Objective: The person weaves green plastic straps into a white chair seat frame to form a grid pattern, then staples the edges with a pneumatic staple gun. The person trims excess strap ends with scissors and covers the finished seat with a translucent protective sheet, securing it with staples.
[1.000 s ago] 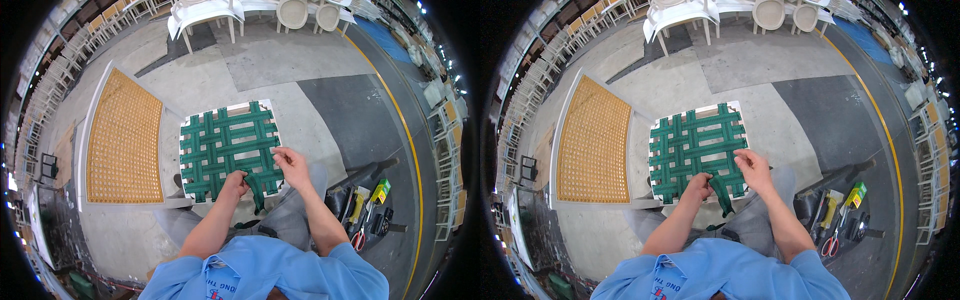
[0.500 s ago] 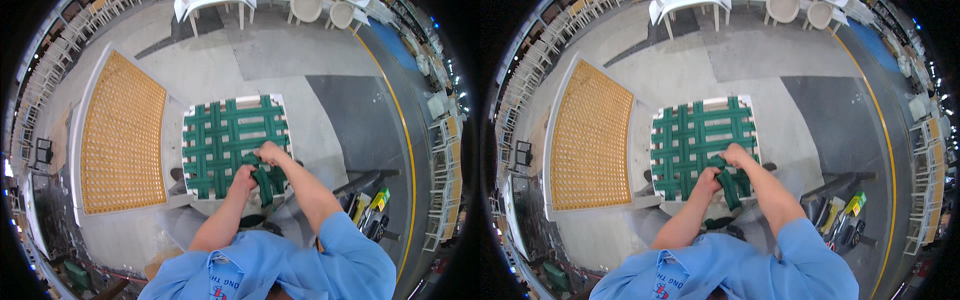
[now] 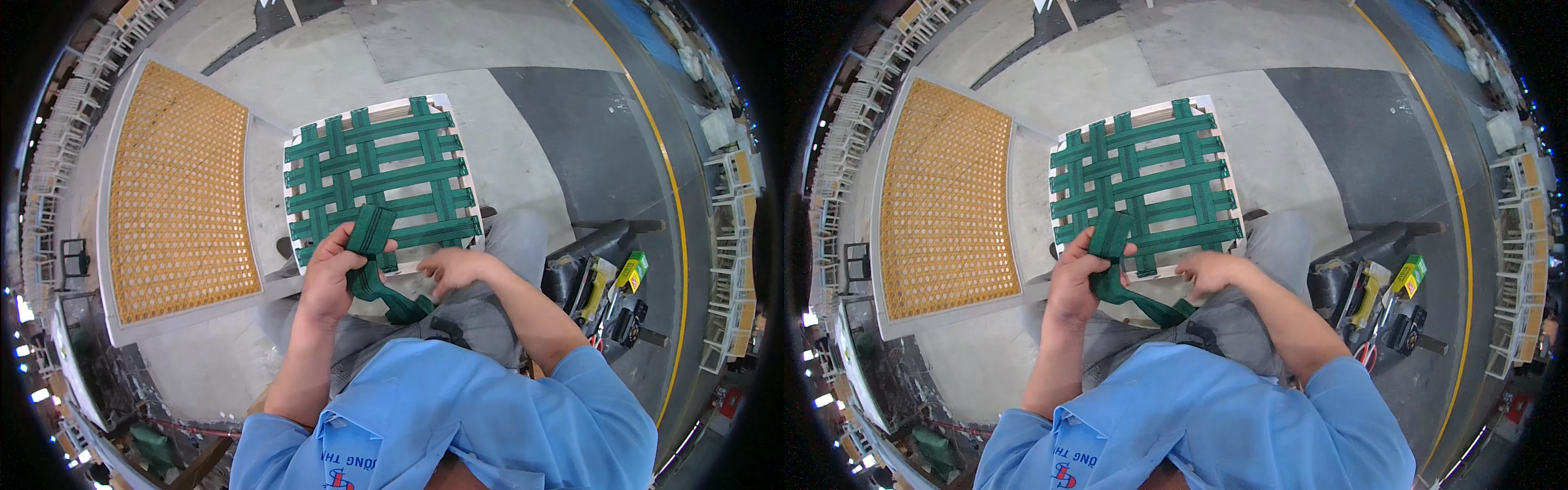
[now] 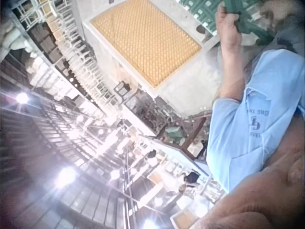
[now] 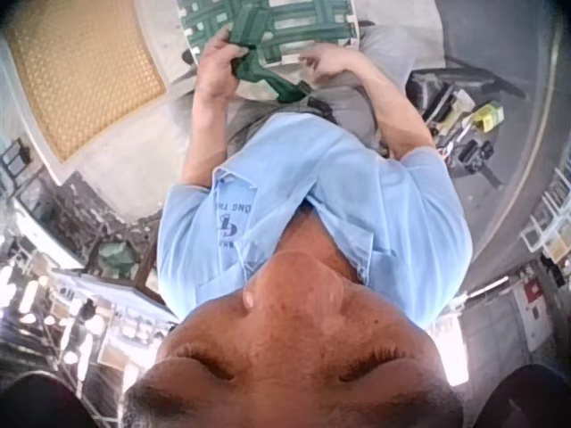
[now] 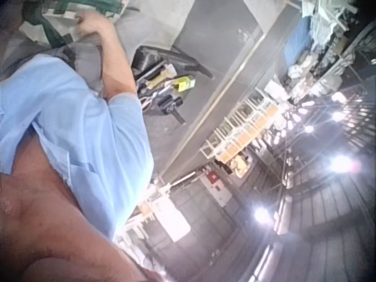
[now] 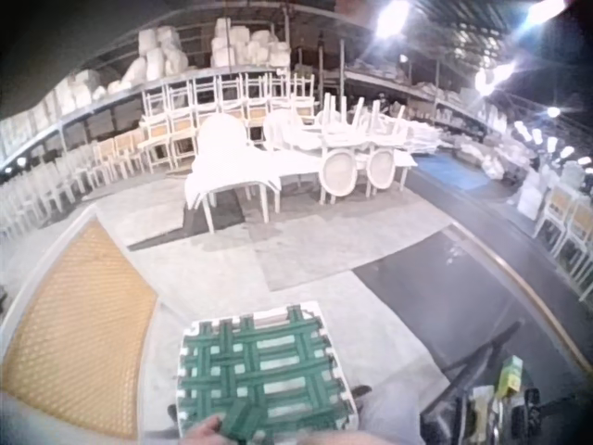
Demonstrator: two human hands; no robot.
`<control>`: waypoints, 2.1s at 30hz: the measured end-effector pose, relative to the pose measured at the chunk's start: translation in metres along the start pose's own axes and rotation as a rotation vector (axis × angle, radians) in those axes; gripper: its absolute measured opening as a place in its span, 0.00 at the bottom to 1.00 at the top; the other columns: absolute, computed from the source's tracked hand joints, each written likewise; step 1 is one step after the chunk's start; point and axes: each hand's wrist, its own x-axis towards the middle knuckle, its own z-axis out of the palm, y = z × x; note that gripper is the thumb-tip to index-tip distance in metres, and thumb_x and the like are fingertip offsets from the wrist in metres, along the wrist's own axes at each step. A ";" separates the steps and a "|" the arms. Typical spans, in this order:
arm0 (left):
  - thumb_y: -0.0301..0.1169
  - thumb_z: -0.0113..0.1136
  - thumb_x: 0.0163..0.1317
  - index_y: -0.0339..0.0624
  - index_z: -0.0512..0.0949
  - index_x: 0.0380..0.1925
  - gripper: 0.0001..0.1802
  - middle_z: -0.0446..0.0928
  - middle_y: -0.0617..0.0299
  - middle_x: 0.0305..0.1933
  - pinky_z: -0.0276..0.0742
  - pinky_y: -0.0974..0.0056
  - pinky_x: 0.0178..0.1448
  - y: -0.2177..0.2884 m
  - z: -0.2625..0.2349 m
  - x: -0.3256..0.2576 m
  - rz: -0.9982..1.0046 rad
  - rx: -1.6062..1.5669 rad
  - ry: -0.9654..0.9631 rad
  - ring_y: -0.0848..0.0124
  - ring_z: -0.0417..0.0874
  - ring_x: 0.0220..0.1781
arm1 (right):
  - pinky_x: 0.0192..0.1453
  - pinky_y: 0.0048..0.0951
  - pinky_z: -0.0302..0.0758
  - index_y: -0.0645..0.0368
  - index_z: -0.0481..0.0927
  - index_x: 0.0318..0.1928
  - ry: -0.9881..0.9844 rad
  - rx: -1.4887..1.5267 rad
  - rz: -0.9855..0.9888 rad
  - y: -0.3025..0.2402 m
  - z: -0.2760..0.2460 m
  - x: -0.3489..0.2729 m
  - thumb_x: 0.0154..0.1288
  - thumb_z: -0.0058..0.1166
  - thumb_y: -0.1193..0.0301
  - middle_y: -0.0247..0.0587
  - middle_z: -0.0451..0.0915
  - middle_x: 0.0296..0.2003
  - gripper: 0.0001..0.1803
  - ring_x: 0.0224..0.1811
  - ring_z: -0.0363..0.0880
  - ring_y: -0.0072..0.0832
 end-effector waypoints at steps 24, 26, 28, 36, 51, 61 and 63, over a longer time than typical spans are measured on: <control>0.21 0.52 0.65 0.41 0.73 0.53 0.16 0.83 0.55 0.38 0.80 0.49 0.34 0.072 0.009 -0.073 0.468 -0.269 -0.418 0.59 0.78 0.26 | 0.55 0.41 0.78 0.38 0.70 0.75 0.336 0.002 -0.484 -0.099 0.056 0.087 0.56 0.73 0.62 0.48 0.75 0.49 0.44 0.48 0.78 0.46; 0.23 0.53 0.68 0.41 0.72 0.53 0.14 0.83 0.55 0.39 0.79 0.50 0.32 0.076 0.007 -0.077 0.479 -0.306 -0.513 0.60 0.78 0.25 | 0.55 0.41 0.77 0.39 0.75 0.71 0.458 -0.137 -0.546 -0.108 0.050 0.093 0.58 0.71 0.61 0.48 0.74 0.48 0.38 0.47 0.78 0.47; 0.24 0.53 0.66 0.39 0.71 0.53 0.15 0.84 0.50 0.38 0.80 0.50 0.30 0.079 0.012 -0.077 0.478 -0.373 -0.558 0.59 0.79 0.24 | 0.56 0.39 0.77 0.49 0.85 0.58 0.480 -0.108 -0.656 -0.105 0.047 0.101 0.60 0.69 0.63 0.46 0.77 0.45 0.24 0.48 0.80 0.43; 0.17 0.48 0.50 0.29 0.77 0.62 0.34 0.80 0.50 0.62 0.69 0.64 0.71 0.050 -0.015 -0.103 -0.373 0.490 -0.564 0.66 0.77 0.67 | 0.42 0.32 0.80 0.62 0.82 0.37 1.077 0.303 -0.424 -0.089 -0.048 0.071 0.57 0.61 0.78 0.45 0.81 0.26 0.06 0.32 0.84 0.35; 0.43 0.50 0.81 0.42 0.66 0.72 0.26 0.74 0.51 0.70 0.74 0.44 0.72 0.056 -0.028 0.055 0.329 -0.286 0.139 0.52 0.79 0.65 | 0.41 0.46 0.72 0.57 0.71 0.33 0.754 0.018 -0.300 -0.073 0.087 -0.029 0.51 0.65 0.71 0.47 0.71 0.34 0.14 0.39 0.75 0.48; 0.37 0.52 0.79 0.38 0.75 0.57 0.16 0.84 0.53 0.45 0.85 0.49 0.52 0.042 0.029 0.029 0.277 -0.203 0.136 0.58 0.87 0.44 | 0.64 0.41 0.75 0.55 0.82 0.49 0.861 0.257 -0.356 -0.092 0.018 -0.032 0.60 0.71 0.59 0.53 0.77 0.57 0.21 0.63 0.77 0.44; 0.38 0.51 0.80 0.37 0.75 0.56 0.17 0.84 0.52 0.45 0.86 0.50 0.51 0.010 0.040 0.013 0.193 -0.166 0.209 0.58 0.87 0.43 | 0.59 0.39 0.77 0.57 0.84 0.48 0.873 0.411 -0.552 -0.119 0.001 -0.031 0.62 0.70 0.60 0.52 0.81 0.53 0.19 0.57 0.81 0.40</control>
